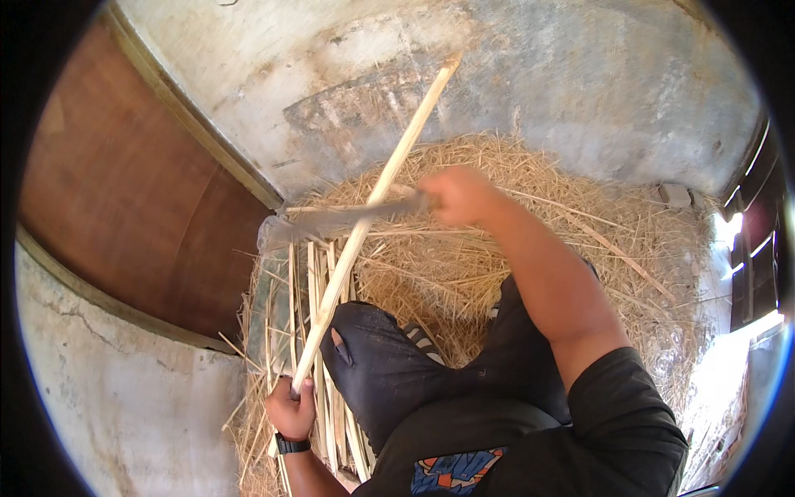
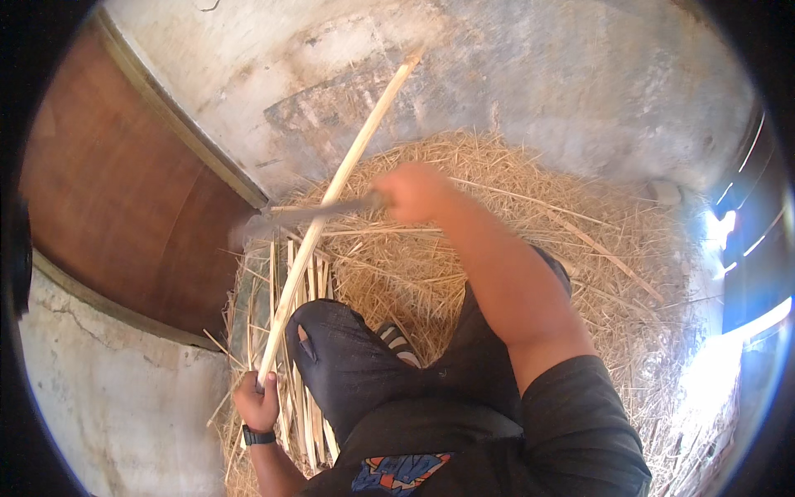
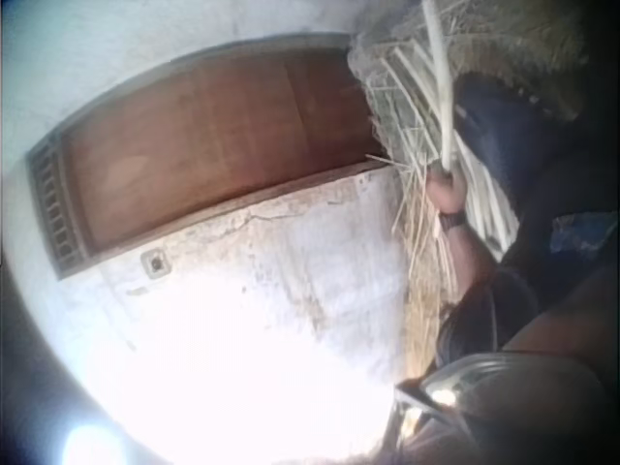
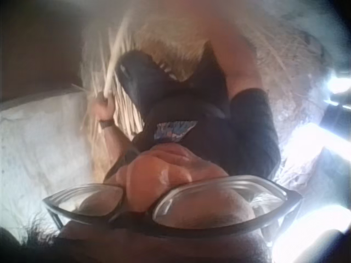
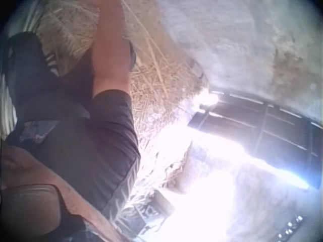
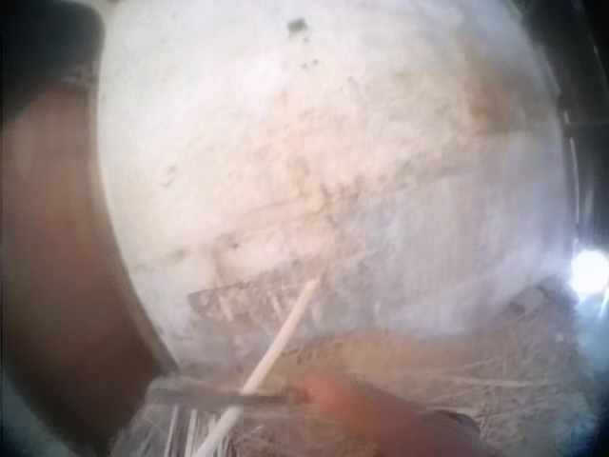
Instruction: The person sits on a straw-covered floor and uses a large knife to split long bamboo stalks into thin strips. They hold the stalk with one hand and repeatedly strike it with the knife to separate the fibers, then place the resulting strips into a pile.
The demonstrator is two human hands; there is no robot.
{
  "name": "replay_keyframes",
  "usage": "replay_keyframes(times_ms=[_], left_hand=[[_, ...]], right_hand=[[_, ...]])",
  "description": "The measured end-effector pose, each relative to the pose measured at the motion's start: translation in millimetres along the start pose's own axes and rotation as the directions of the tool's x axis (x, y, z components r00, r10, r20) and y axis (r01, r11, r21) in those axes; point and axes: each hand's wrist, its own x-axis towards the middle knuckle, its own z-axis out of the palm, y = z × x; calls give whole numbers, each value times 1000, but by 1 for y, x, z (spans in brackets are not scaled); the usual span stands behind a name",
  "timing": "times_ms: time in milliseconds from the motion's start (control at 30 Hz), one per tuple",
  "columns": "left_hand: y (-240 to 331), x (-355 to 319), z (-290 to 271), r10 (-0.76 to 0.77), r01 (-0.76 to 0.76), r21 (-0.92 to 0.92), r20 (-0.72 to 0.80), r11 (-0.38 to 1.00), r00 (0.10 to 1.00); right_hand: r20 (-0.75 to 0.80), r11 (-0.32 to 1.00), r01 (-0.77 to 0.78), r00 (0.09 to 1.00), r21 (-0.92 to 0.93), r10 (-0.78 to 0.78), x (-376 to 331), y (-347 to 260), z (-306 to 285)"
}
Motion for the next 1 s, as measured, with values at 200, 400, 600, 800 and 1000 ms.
replay_keyframes(times_ms=[200, 400, 600, 800, 1000], left_hand=[[-7, -4, 0, 26, -19, 70, -112, 997, 993], [5, 2, 5, 65, -44, 105, -213, 993, 975], [-4, 0, 0, 183, -96, 279, -306, 955, 934], [-3, 1, 5, 160, -51, 296, -357, 954, 920], [-6, 3, 4, 148, -31, 327, -339, 944, 929]], right_hand=[[-90, 875, -435, 883, 213, 461, -6, -3, -23], [77, 982, 93, 994, -166, -81, -5, -33, -13], [-163, 938, -327, 925, 117, 343, -9, 2, -27], [17, 995, -56, 998, -82, 57, -11, -15, -19], [-122, 981, -180, 974, 78, 189, -11, 8, -26]])
